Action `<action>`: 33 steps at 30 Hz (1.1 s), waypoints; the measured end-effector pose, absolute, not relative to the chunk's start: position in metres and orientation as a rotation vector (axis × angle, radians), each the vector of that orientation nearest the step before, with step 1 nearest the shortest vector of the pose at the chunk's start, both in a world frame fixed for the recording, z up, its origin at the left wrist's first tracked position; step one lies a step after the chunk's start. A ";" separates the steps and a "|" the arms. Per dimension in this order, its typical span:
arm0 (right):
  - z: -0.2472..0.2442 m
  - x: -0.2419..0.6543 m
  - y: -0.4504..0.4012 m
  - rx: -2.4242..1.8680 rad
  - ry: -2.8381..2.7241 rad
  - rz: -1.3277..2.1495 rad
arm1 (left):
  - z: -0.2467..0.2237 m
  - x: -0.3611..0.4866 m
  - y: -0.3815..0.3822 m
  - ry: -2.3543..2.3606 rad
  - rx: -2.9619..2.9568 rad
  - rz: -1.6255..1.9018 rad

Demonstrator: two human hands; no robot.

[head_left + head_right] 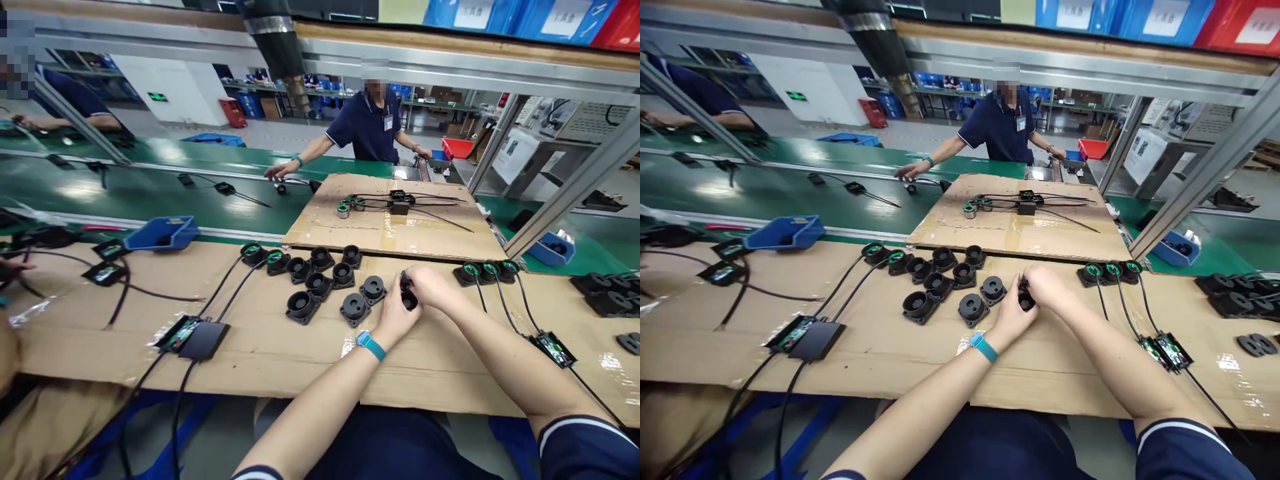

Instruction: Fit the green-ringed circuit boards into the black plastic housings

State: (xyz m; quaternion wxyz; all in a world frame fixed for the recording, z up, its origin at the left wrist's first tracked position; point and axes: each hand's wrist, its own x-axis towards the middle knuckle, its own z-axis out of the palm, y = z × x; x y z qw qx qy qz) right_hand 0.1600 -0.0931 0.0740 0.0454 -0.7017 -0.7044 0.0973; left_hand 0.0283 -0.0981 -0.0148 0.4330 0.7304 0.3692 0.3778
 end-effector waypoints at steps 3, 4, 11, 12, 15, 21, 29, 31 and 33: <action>0.070 0.162 -0.094 -2.181 -2.116 0.292 | -0.019 0.027 -0.097 0.898 1.838 0.981; 0.068 0.164 -0.095 -2.195 -2.096 0.286 | -0.020 0.027 -0.097 0.883 1.850 0.991; 0.055 0.169 -0.103 -2.236 -1.989 0.187 | -0.014 0.026 -0.097 0.791 1.945 1.067; 0.053 0.170 -0.104 -2.232 -1.974 0.180 | -0.013 0.026 -0.098 0.785 1.949 1.070; 0.052 0.171 -0.107 -2.192 -1.948 0.168 | -0.010 0.024 -0.099 0.799 1.959 1.053; 0.061 0.174 -0.114 -1.982 -1.803 0.173 | -0.015 0.026 -0.102 0.876 2.056 0.911; 0.069 0.169 -0.124 -1.302 -0.707 0.871 | 0.005 -0.012 -0.118 0.716 2.264 1.132; 0.070 0.160 -0.126 -1.172 -0.585 0.945 | 0.013 -0.040 -0.120 0.645 2.338 1.243; 0.071 0.146 -0.127 -1.102 -0.535 1.022 | 0.017 -0.071 -0.119 0.634 2.350 1.334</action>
